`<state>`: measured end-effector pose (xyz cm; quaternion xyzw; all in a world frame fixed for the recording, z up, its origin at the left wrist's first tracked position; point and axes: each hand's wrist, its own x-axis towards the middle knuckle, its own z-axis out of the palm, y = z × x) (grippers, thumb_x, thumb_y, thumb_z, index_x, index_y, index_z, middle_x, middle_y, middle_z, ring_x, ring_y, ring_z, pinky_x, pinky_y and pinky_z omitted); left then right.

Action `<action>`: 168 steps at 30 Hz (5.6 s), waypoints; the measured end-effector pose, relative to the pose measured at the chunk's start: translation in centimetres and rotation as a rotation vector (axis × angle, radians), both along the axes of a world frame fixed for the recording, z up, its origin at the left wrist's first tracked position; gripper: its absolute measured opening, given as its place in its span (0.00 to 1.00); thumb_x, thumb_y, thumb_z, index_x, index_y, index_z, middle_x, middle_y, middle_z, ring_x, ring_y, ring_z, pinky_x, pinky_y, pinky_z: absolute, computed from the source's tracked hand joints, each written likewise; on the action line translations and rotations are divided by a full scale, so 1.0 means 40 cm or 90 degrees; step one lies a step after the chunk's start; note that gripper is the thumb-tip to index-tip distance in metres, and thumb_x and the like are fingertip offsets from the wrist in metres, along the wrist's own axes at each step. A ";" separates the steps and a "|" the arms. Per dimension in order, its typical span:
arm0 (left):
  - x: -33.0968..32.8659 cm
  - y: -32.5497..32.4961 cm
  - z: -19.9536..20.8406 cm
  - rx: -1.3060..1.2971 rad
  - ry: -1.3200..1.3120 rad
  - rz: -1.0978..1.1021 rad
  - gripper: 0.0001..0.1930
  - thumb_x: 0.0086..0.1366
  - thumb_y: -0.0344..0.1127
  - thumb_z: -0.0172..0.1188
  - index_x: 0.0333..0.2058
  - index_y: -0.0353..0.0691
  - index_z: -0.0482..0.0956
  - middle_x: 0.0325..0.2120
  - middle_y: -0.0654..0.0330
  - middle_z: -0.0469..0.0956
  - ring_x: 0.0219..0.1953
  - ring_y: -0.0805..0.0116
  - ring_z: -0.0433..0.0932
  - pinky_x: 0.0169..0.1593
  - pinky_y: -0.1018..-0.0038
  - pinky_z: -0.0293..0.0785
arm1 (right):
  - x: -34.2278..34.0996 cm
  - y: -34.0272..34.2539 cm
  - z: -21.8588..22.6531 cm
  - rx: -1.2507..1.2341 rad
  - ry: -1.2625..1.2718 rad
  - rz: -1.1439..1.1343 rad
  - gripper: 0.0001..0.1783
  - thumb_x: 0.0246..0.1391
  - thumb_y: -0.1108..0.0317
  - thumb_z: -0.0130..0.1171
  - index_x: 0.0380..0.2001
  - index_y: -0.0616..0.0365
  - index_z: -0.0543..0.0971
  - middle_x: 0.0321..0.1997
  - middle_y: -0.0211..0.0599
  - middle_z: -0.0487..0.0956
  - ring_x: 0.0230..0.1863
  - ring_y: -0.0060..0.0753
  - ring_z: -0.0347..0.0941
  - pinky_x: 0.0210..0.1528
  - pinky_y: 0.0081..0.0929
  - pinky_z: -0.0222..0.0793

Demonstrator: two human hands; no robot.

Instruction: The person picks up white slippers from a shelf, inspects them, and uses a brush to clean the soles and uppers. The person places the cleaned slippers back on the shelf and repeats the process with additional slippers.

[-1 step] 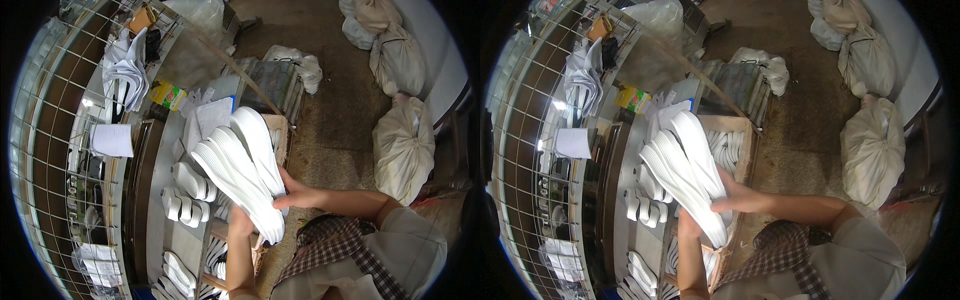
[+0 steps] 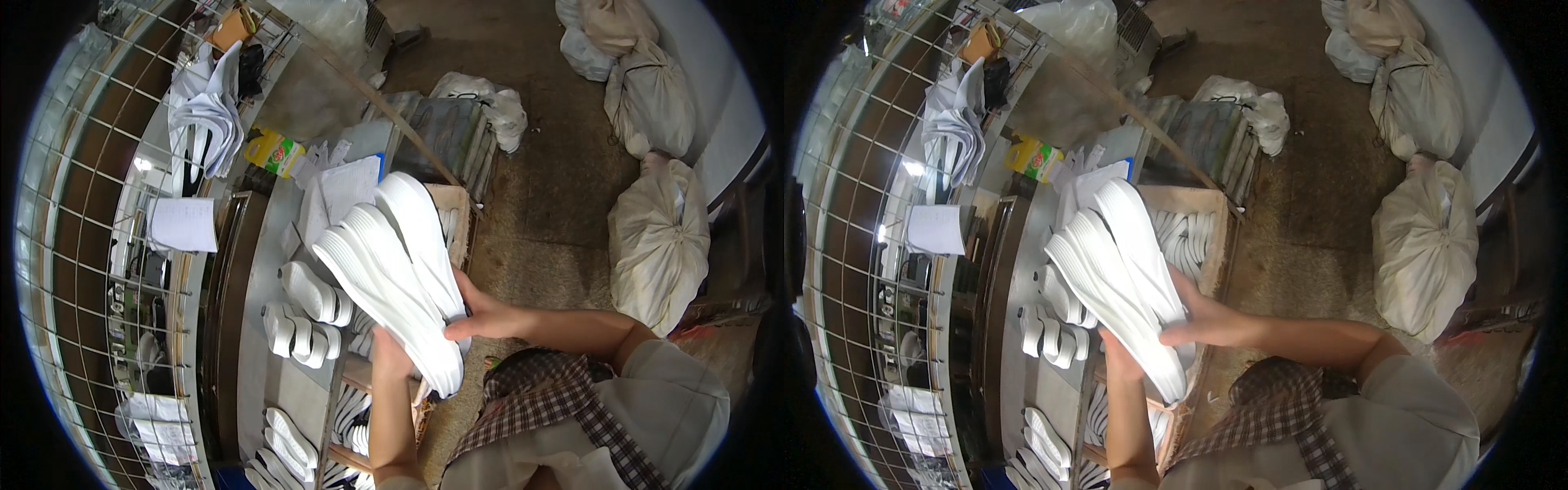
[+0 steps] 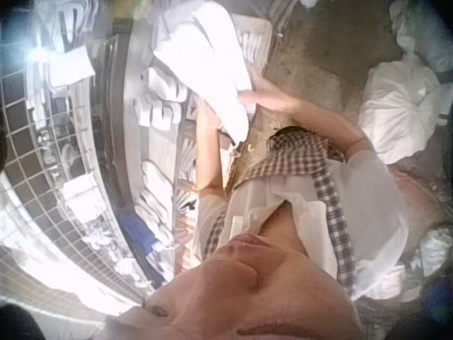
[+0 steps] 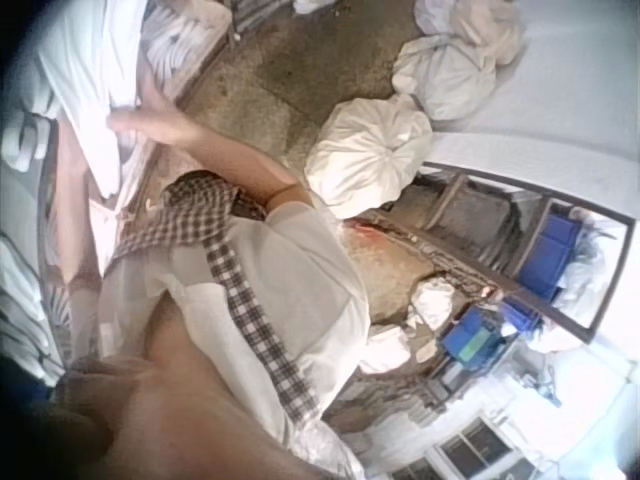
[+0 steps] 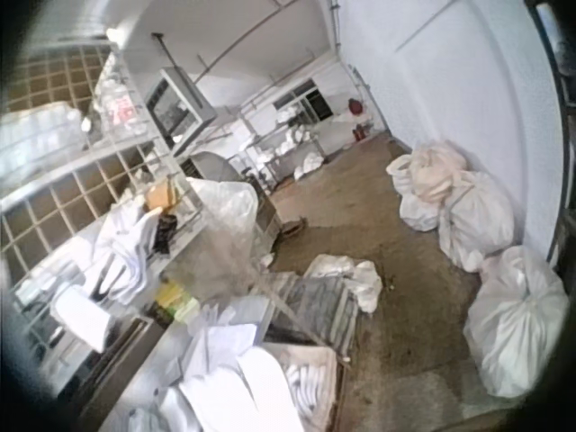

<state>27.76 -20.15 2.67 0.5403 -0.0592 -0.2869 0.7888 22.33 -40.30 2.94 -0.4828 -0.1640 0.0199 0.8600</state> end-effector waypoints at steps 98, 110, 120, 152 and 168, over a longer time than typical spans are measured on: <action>-0.056 -0.116 0.002 -0.343 0.076 0.042 0.25 0.65 0.40 0.52 0.57 0.32 0.63 0.51 0.51 0.71 0.51 0.58 0.74 0.54 0.63 0.72 | -0.078 -0.091 0.074 -0.254 -0.148 -0.063 0.37 0.54 0.64 0.47 0.65 0.62 0.51 0.67 0.52 0.53 0.69 0.46 0.43 0.68 0.42 0.38; -0.058 -0.070 -0.058 -0.156 -0.085 0.116 0.26 0.67 0.43 0.48 0.60 0.37 0.60 0.55 0.54 0.67 0.54 0.57 0.70 0.56 0.62 0.69 | -0.037 -0.153 0.027 -0.252 -0.171 0.031 0.38 0.50 0.63 0.59 0.62 0.66 0.58 0.62 0.44 0.60 0.65 0.39 0.50 0.67 0.38 0.42; -0.020 0.010 -0.158 0.146 -0.362 0.126 0.25 0.66 0.36 0.51 0.59 0.35 0.58 0.55 0.55 0.66 0.55 0.61 0.67 0.56 0.67 0.66 | 0.006 -0.180 -0.015 -0.143 -0.003 0.142 0.31 0.50 0.75 0.58 0.58 0.65 0.62 0.56 0.38 0.68 0.55 0.27 0.65 0.56 0.29 0.64; -0.141 -0.139 0.049 -0.231 0.117 0.200 0.20 0.69 0.42 0.46 0.50 0.32 0.68 0.41 0.54 0.76 0.40 0.65 0.78 0.41 0.73 0.78 | 0.033 -0.180 0.048 -0.221 -0.094 0.056 0.14 0.56 0.81 0.46 0.44 0.65 0.75 0.52 0.39 0.75 0.55 0.28 0.68 0.57 0.25 0.62; -0.120 -0.129 0.057 -0.209 0.136 0.206 0.18 0.68 0.40 0.48 0.51 0.33 0.68 0.41 0.55 0.76 0.40 0.65 0.78 0.41 0.73 0.78 | 0.007 -0.169 0.074 -0.171 -0.075 0.058 0.13 0.59 0.77 0.44 0.45 0.65 0.73 0.59 0.44 0.70 0.59 0.31 0.64 0.61 0.28 0.56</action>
